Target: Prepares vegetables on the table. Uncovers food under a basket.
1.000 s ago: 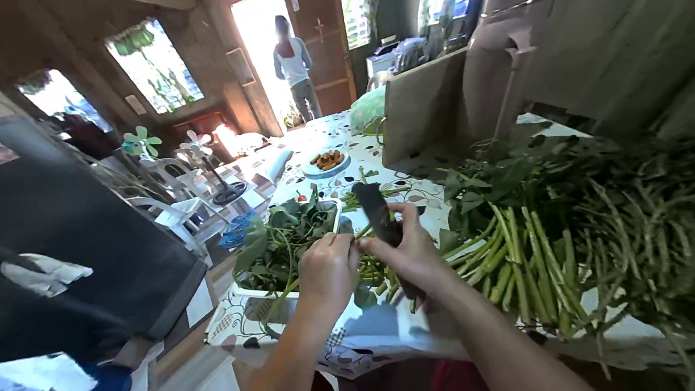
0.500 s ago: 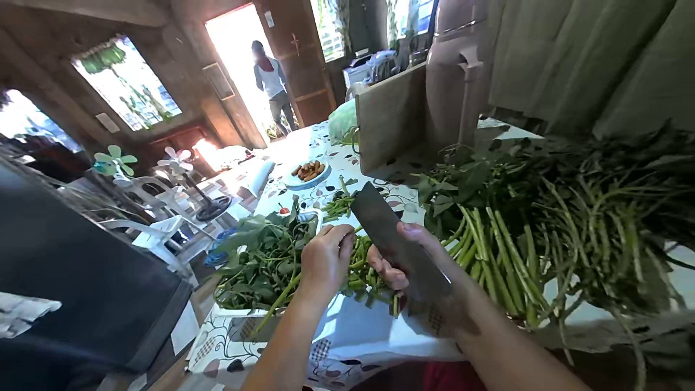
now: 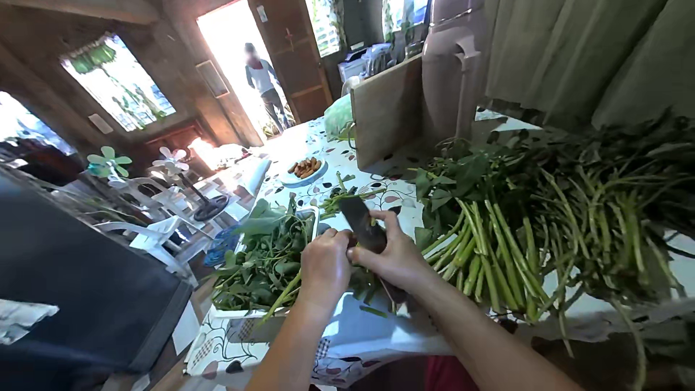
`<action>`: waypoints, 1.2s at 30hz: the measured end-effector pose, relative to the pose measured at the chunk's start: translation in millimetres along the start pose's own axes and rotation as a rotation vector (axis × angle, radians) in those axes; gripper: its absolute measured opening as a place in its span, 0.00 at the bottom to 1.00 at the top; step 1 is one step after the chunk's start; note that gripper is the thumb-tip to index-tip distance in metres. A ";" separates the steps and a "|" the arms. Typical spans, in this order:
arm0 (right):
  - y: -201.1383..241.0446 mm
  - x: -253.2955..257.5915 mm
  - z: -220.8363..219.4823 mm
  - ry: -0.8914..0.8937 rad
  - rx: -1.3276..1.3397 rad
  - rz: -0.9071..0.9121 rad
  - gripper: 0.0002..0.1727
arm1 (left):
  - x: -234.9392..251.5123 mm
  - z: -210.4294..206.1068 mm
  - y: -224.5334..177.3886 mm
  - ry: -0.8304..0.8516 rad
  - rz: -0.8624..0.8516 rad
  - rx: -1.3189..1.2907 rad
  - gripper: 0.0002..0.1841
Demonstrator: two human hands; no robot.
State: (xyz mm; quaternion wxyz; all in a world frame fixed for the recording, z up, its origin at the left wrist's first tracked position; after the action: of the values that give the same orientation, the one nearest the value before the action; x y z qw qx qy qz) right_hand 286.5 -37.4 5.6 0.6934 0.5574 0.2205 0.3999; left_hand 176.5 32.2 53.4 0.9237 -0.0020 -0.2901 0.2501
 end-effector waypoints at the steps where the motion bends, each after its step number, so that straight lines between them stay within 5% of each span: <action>1: -1.5 2.0 6.8 -0.038 0.034 -0.021 0.50 | -2.1 0.3 0.4 -0.044 -0.019 0.014 0.07; 5: -4.1 3.0 14.3 0.166 0.391 -0.136 0.37 | -2.2 -1.6 8.4 -0.058 0.003 -0.042 0.11; 11: -1.0 -5.6 -5.1 0.622 0.601 0.046 0.55 | -1.8 -2.7 11.3 -0.141 -0.058 -0.082 0.10; 17: 2.3 -11.2 -2.8 0.675 0.670 0.133 0.61 | -1.8 2.2 12.9 -0.159 -0.053 -0.086 0.10; 29: 10.7 -15.8 -22.5 0.829 0.707 0.129 0.37 | -8.9 16.4 8.0 -0.293 -0.123 -0.207 0.06; 36: 67.0 -11.6 -39.7 0.696 0.361 0.122 0.47 | -14.7 68.4 16.0 -0.221 -0.011 0.003 0.04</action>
State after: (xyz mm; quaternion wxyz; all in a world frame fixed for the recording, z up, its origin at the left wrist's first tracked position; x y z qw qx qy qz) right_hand 229.2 -19.1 56.4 0.4430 0.5134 0.4758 0.5601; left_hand 122.0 29.7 100.1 0.8874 0.0288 -0.3900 0.2440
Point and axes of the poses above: each hand's wrist, its own x-axis towards the middle knuckle, its own z-axis out of the back of the hand, y = z × x, the point moved 7 cm from there along x, towards the middle knuckle, and after that the axes turned 3 degrees about -x, right-handed, at the moved point
